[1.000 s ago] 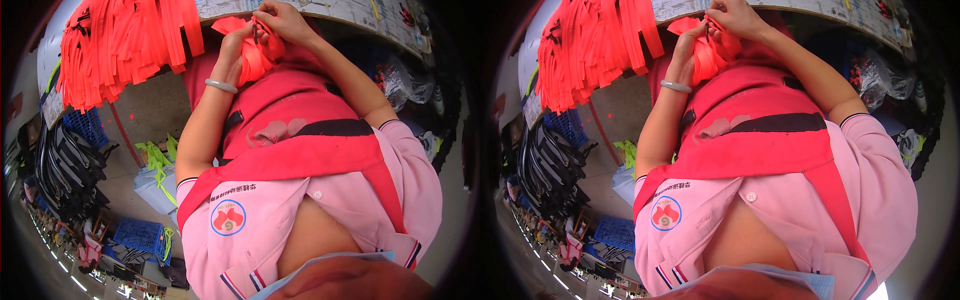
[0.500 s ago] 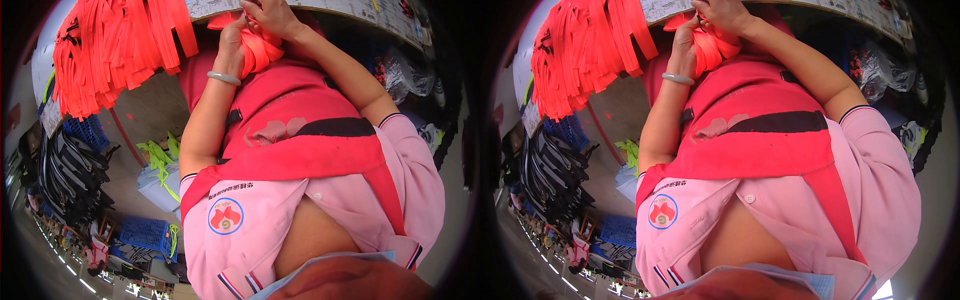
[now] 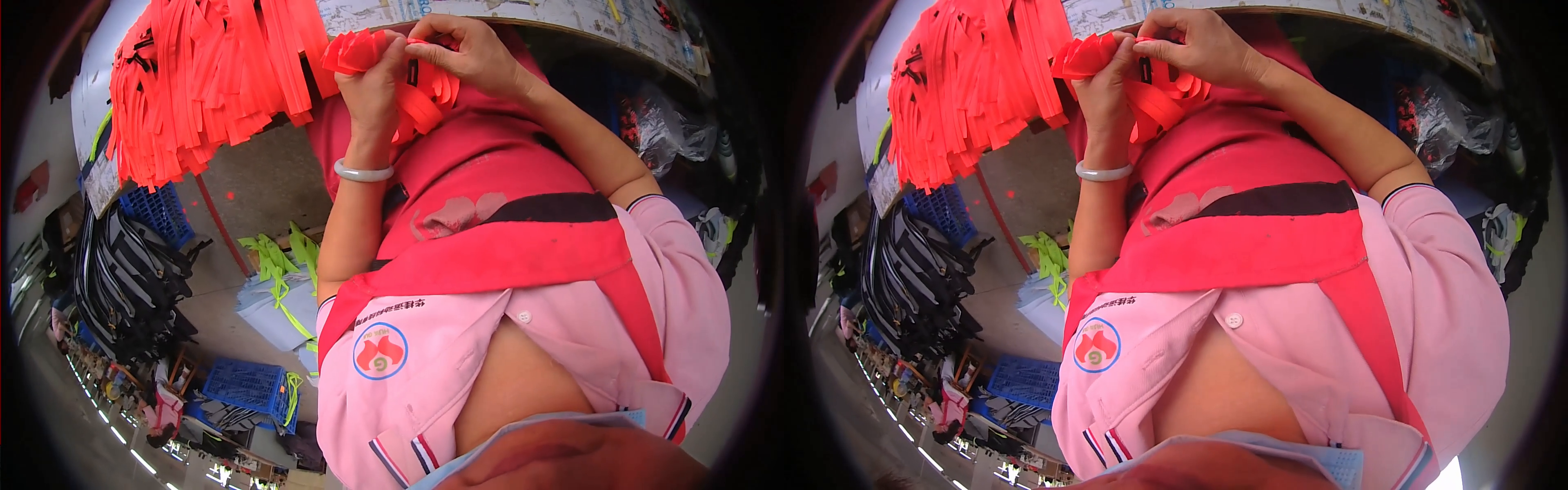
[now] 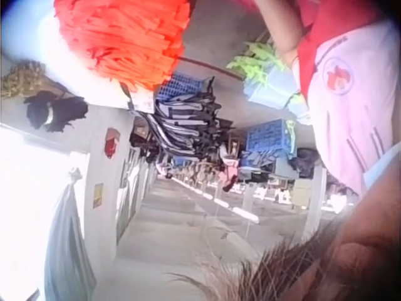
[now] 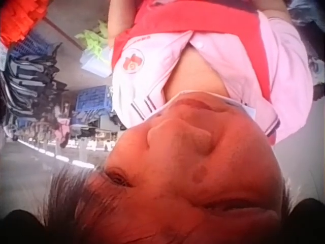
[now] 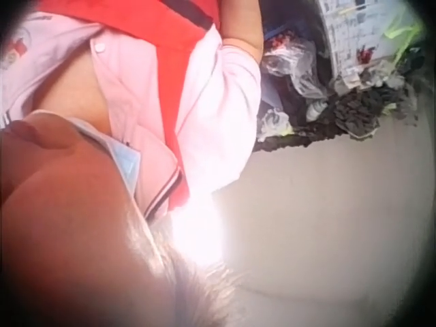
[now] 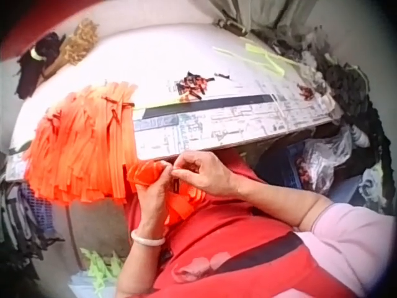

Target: Attaching plastic buckles to bright red fabric straps at a workbench.

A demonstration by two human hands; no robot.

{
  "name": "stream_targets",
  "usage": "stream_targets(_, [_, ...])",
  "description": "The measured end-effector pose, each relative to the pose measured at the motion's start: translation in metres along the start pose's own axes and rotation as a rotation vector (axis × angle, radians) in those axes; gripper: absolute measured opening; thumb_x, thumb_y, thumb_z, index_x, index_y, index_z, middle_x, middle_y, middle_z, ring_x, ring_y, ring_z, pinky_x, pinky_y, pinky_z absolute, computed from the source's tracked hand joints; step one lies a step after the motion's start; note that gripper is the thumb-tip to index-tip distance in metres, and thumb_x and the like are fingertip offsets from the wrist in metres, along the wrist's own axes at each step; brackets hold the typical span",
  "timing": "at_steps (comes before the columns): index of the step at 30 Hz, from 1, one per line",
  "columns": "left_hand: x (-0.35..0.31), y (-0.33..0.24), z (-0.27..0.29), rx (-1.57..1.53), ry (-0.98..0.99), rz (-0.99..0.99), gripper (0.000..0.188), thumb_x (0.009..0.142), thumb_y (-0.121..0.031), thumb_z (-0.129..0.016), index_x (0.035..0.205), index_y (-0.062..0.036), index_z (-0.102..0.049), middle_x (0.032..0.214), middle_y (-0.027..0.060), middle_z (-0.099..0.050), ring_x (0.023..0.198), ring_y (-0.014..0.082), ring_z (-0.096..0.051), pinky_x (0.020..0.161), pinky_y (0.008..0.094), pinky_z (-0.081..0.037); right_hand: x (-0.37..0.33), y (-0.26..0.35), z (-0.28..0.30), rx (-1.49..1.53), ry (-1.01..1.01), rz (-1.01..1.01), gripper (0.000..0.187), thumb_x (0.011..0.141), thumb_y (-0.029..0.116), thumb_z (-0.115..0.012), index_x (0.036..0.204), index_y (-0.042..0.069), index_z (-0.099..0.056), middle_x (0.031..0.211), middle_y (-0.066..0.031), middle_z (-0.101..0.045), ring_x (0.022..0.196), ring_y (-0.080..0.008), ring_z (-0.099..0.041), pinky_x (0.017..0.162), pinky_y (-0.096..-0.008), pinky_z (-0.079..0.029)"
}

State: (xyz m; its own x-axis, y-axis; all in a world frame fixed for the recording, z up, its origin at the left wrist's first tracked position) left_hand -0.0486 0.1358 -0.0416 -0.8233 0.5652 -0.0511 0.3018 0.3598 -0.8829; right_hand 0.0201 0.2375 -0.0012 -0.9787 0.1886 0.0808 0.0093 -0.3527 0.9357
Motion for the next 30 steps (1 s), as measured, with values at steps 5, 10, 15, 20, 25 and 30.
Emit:
stream_targets(5, [0.004, -0.032, -0.003, 0.082, 0.045, -0.107, 0.003, 0.086, -0.002, -0.065, 0.089, 0.0005, -0.066, 0.074, -0.0037, -0.059, 0.065, 0.0039, -0.051, 0.055, 0.0198, -0.040, -0.030, -0.036, -0.048, -0.036, 0.093, 0.036, 0.016, 0.087, 0.008, -0.061, 0.101, 0.000, -0.061, 0.084, -0.0128, -0.063, 0.075, -0.0218, -0.060, 0.070, -0.0316, -0.048])
stream_targets(10, [0.011, -0.013, 0.026, -0.294, -0.067, 0.183, 0.013, 0.094, -0.014, -0.059, 0.100, -0.0025, -0.060, 0.081, -0.0003, -0.055, 0.062, 0.0070, -0.045, 0.059, 0.0217, -0.038, 0.012, -0.008, -0.018, -0.134, 0.070, 0.169, 0.020, 0.089, 0.014, -0.061, 0.104, 0.001, -0.060, 0.082, -0.0122, -0.063, 0.075, -0.0222, -0.061, 0.072, -0.0318, -0.048])
stream_targets(15, [-0.016, 0.023, 0.077, -0.580, -0.072, 0.292, 0.010, 0.096, -0.014, -0.054, 0.099, -0.0056, -0.056, 0.085, 0.0012, -0.054, 0.061, 0.0075, -0.042, 0.057, 0.0231, -0.036, 0.110, 0.065, 0.001, 0.503, 0.169, -0.128, 0.018, 0.096, 0.022, -0.058, 0.102, 0.005, -0.061, 0.070, 0.0058, -0.053, 0.051, -0.0012, -0.041, 0.044, -0.0169, -0.030])
stream_targets(20, [-0.030, 0.029, 0.083, -0.615, -0.143, 0.285, 0.011, 0.096, -0.015, -0.054, 0.103, -0.0056, -0.057, 0.084, 0.0016, -0.053, 0.061, 0.0085, -0.042, 0.057, 0.0236, -0.037, 0.215, 0.077, -0.007, 0.596, 0.237, -0.082, 0.021, 0.094, 0.028, -0.058, 0.097, 0.007, -0.060, 0.063, 0.0061, -0.045, 0.046, -0.0031, -0.036, 0.039, -0.0209, -0.026])
stream_targets(25, [-0.035, 0.027, 0.089, -0.628, -0.157, 0.298, 0.011, 0.096, -0.015, -0.055, 0.102, -0.0059, -0.056, 0.083, 0.0009, -0.052, 0.061, 0.0082, -0.041, 0.057, 0.0232, -0.036, 0.229, -0.015, -0.025, -0.103, 0.052, -0.328, 0.030, 0.085, 0.035, -0.064, 0.094, 0.006, -0.070, 0.070, -0.0017, -0.060, 0.058, -0.0091, -0.051, 0.051, -0.0266, -0.040])
stream_targets(30, [-0.027, 0.018, 0.076, -0.561, -0.073, 0.296, 0.009, 0.095, -0.013, -0.055, 0.100, -0.0049, -0.055, 0.083, 0.0009, -0.051, 0.061, 0.0076, -0.042, 0.058, 0.0225, -0.037, 0.182, -0.042, -0.027, -0.155, 0.013, -0.101, 0.030, 0.085, 0.034, -0.065, 0.094, 0.006, -0.071, 0.076, -0.0035, -0.066, 0.069, -0.0115, -0.058, 0.063, -0.0293, -0.047])
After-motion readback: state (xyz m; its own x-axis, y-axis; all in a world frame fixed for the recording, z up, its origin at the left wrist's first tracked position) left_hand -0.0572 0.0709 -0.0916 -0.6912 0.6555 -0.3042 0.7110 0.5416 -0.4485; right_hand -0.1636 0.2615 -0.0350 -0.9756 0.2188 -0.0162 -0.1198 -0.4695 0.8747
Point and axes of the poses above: each hand's wrist, its own x-axis towards the middle knuckle, its own z-axis out of the back of the hand, y = z × x, the point moved 10 cm from there along x, towards the middle knuckle
